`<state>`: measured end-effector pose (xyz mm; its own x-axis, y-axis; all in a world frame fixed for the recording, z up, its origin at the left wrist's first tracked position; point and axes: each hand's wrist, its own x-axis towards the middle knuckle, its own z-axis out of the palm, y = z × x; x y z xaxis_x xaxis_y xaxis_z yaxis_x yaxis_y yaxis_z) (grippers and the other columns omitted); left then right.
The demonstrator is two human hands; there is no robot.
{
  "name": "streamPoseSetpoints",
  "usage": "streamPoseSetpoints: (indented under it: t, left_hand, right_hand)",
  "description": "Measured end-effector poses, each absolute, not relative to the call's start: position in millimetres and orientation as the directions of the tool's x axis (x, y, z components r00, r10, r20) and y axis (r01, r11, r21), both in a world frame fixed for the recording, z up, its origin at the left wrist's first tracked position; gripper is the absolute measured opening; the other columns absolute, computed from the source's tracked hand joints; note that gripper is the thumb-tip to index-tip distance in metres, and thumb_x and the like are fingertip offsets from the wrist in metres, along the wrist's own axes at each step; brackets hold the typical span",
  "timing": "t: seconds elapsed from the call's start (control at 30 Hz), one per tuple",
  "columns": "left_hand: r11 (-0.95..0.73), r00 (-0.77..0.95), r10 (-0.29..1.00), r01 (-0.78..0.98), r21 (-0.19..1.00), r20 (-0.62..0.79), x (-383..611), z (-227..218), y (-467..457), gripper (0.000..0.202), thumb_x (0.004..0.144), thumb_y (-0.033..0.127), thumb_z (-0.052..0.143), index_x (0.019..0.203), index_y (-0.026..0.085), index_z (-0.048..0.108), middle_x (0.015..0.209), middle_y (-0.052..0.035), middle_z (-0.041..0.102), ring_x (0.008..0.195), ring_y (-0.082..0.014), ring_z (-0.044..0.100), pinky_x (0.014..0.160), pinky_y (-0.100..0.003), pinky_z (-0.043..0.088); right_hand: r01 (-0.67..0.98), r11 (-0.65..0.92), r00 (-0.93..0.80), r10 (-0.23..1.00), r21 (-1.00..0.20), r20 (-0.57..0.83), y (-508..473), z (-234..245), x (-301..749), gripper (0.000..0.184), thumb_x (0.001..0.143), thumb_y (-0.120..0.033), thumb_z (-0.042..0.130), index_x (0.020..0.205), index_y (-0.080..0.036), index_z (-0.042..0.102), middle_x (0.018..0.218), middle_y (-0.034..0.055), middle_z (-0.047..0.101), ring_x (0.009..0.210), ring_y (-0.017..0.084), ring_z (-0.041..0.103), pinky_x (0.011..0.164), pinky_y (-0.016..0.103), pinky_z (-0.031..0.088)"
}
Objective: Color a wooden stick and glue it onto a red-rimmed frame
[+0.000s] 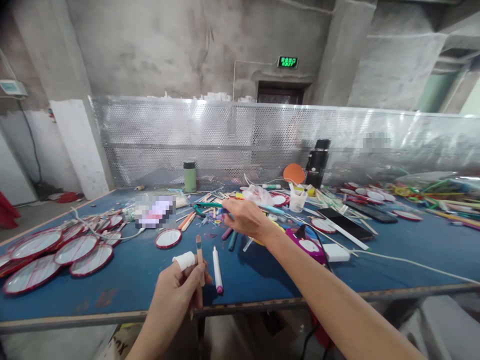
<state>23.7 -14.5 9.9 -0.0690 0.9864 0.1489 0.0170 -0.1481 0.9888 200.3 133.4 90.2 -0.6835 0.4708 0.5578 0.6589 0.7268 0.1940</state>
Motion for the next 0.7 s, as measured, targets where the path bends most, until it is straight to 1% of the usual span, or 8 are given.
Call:
streamPoseSetpoints:
  t: [0.1,0.13,0.17,0.2,0.23,0.3,0.4,0.7]
  left_hand:
    - [-0.153,-0.074,0.985,0.027,0.988,0.154,24,10,-14,0.041,0.083,0.056,0.056,0.068,0.019,0.058,0.038,0.0036,0.051,0.029,-0.0085,0.040,0.034,-0.017,0.028]
    - [-0.153,-0.069,0.986,0.029,0.988,0.155,24,10,-14,0.041,0.083,0.057,0.056,0.067,0.018,0.058,0.037,0.0031,0.051,0.029,-0.0082,0.040,0.034,-0.017,0.028]
    - [-0.152,-0.064,0.986,0.028,0.988,0.154,24,9,-13,0.042,0.083,0.057,0.056,0.067,0.018,0.058,0.037,0.0027,0.052,0.029,-0.0080,0.039,0.034,-0.017,0.028]
    - [-0.152,-0.064,0.986,0.027,0.988,0.154,25,9,-13,0.043,0.083,0.058,0.057,0.067,0.018,0.059,0.037,0.0025,0.052,0.029,-0.0079,0.038,0.034,-0.017,0.028]
    - [-0.153,-0.063,0.986,0.027,0.988,0.155,25,9,-13,0.044,0.083,0.059,0.058,0.067,0.018,0.059,0.037,0.0024,0.052,0.029,-0.0078,0.038,0.034,-0.017,0.028]
    - [-0.161,-0.069,0.984,0.026,0.987,0.162,24,7,-13,0.044,0.082,0.060,0.059,0.068,0.018,0.060,0.036,0.0028,0.051,0.029,-0.0080,0.039,0.035,-0.017,0.029]
    - [-0.171,-0.060,0.983,0.029,0.985,0.172,24,5,-12,0.045,0.083,0.060,0.061,0.069,0.017,0.061,0.037,0.0029,0.052,0.030,-0.0087,0.041,0.035,-0.017,0.030]
    - [-0.176,-0.055,0.982,0.067,0.982,0.179,25,7,-13,0.042,0.083,0.058,0.058,0.068,0.018,0.059,0.036,0.0038,0.050,0.029,-0.0086,0.040,0.034,-0.017,0.029]
  right_hand:
    - [0.717,0.696,-0.447,0.483,-0.022,0.753,90,82,210,0.018,0.100,-0.020,0.040,0.093,-0.017,0.057,0.069,0.0005,0.059,0.054,0.013,0.054,0.051,0.025,0.041]
    - [0.608,0.745,-0.245,0.505,-0.275,0.827,74,77,210,0.014,0.099,-0.024,0.047,0.091,-0.019,0.057,0.067,-0.0017,0.058,0.050,0.011,0.053,0.048,0.024,0.041]
    - [0.421,0.777,-0.087,0.549,-0.469,0.831,60,70,209,0.008,0.097,-0.026,0.054,0.093,-0.020,0.058,0.066,-0.0035,0.058,0.047,0.011,0.053,0.045,0.023,0.042]
    - [0.220,0.787,-0.004,0.592,-0.576,0.806,47,63,205,0.004,0.095,-0.025,0.058,0.095,-0.021,0.060,0.066,-0.0040,0.061,0.044,0.010,0.054,0.043,0.022,0.043]
    - [0.067,0.778,0.032,0.625,-0.625,0.780,36,56,200,0.005,0.095,-0.024,0.059,0.096,-0.021,0.064,0.068,-0.0028,0.064,0.044,0.010,0.056,0.043,0.023,0.046]
    - [-0.087,0.751,0.090,0.660,-0.654,0.746,21,43,188,0.006,0.091,-0.021,0.064,0.094,-0.020,0.069,0.070,-0.0010,0.069,0.044,0.010,0.060,0.044,0.023,0.050]
    - [-0.175,0.712,0.136,0.701,-0.680,0.700,15,31,170,0.002,0.087,-0.021,0.070,0.087,-0.020,0.071,0.067,-0.0015,0.068,0.041,0.009,0.060,0.041,0.021,0.049]
    - [-0.085,0.701,0.166,0.711,-0.708,0.684,11,17,167,0.009,0.088,-0.023,0.069,0.080,-0.020,0.068,0.062,-0.0035,0.063,0.039,0.008,0.055,0.037,0.019,0.046]
